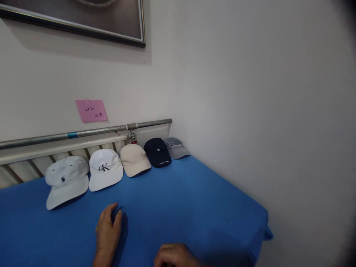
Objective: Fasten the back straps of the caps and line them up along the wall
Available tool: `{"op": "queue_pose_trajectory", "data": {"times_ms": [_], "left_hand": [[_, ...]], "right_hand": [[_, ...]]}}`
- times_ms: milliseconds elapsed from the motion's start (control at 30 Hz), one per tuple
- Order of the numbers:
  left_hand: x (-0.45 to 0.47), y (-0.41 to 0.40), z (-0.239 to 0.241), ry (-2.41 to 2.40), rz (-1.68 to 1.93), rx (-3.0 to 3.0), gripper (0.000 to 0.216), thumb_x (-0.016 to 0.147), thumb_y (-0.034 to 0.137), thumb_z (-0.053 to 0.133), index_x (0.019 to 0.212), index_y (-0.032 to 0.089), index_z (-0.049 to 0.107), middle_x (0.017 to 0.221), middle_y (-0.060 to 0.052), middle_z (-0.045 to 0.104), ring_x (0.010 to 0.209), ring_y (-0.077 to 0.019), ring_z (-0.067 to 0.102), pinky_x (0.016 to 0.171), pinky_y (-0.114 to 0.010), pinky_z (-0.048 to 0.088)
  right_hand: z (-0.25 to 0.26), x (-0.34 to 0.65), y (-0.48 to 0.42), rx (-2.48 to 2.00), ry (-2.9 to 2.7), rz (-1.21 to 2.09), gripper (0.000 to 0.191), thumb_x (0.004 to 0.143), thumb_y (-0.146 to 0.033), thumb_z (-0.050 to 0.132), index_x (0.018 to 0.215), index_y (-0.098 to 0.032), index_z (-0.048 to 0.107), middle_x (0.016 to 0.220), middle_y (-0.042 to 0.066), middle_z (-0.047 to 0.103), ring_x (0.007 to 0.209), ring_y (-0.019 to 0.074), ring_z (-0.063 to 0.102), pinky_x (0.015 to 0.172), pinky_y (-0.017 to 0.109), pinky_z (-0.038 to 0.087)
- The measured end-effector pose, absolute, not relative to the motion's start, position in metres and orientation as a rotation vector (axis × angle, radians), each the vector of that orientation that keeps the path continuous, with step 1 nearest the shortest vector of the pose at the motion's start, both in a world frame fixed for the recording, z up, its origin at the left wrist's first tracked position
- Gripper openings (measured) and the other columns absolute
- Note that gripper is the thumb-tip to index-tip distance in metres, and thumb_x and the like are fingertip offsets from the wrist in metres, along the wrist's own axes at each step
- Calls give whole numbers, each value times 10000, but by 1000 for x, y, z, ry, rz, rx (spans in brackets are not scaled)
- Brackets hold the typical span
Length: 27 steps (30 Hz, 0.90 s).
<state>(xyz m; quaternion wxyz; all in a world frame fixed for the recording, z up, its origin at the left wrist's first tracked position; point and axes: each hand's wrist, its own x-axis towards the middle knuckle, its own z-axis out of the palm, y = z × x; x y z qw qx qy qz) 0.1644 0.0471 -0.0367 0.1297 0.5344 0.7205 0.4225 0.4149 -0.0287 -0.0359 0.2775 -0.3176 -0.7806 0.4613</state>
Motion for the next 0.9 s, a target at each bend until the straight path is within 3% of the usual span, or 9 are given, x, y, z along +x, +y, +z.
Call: {"op": "queue_pose_trajectory", "data": {"times_ms": [167, 300, 467, 600, 767, 900], "left_hand": [[190, 54, -41, 1956, 1262, 1569, 414, 770, 385, 428, 1050, 134, 603, 1164, -182, 622, 1140, -309, 563, 1027, -456, 414], [213, 63, -40, 1947, 1259, 1604, 349, 775, 315, 435, 1023, 144, 613, 1126, -171, 645, 1115, -300, 579, 1015, -447, 419], [238, 74, -37, 1912, 1234, 1636, 307, 766, 264, 451, 1003, 165, 619, 1113, -153, 658, 1093, -281, 602, 987, -424, 441], [237, 77, -41, 1825, 1258, 1589, 350, 757, 343, 446, 999, 173, 634, 1122, -144, 659, 1122, -288, 588, 1032, -448, 413], [221, 69, -41, 1687, 1154, 1513, 442, 765, 464, 488, 1049, 169, 655, 1194, -136, 641, 1172, -309, 564, 1042, -506, 407], [208, 64, -39, 1661, 1040, 1473, 475, 767, 520, 499, 1049, 187, 688, 1217, -126, 644, 1179, -313, 570, 1047, -518, 411]], "right_hand": [[-15, 425, 6, -931, -2102, 1081, 196, 734, -67, 526, 777, -187, 675, 777, -14, 614, 707, 103, 561, 682, 216, 440], [0, 432, 42, -1067, -1756, 1141, 178, 682, -53, 553, 713, -182, 672, 733, -21, 614, 695, 116, 549, 692, 242, 423], [1, 454, 93, -1148, -1267, 1138, 113, 701, -131, 540, 736, -172, 639, 606, -45, 544, 511, 82, 454, 537, 223, 359], [-8, 477, 136, -1114, -975, 1080, 105, 688, -186, 543, 785, -175, 581, 687, -26, 576, 513, 82, 483, 486, 214, 351], [-12, 493, 180, -1000, -677, 1062, 257, 631, -208, 620, 880, -191, 558, 888, 9, 621, 657, 114, 598, 504, 214, 435], [-13, 499, 207, -920, -521, 1078, 312, 626, -164, 666, 916, -206, 560, 886, -2, 641, 660, 117, 629, 523, 221, 481]]}}
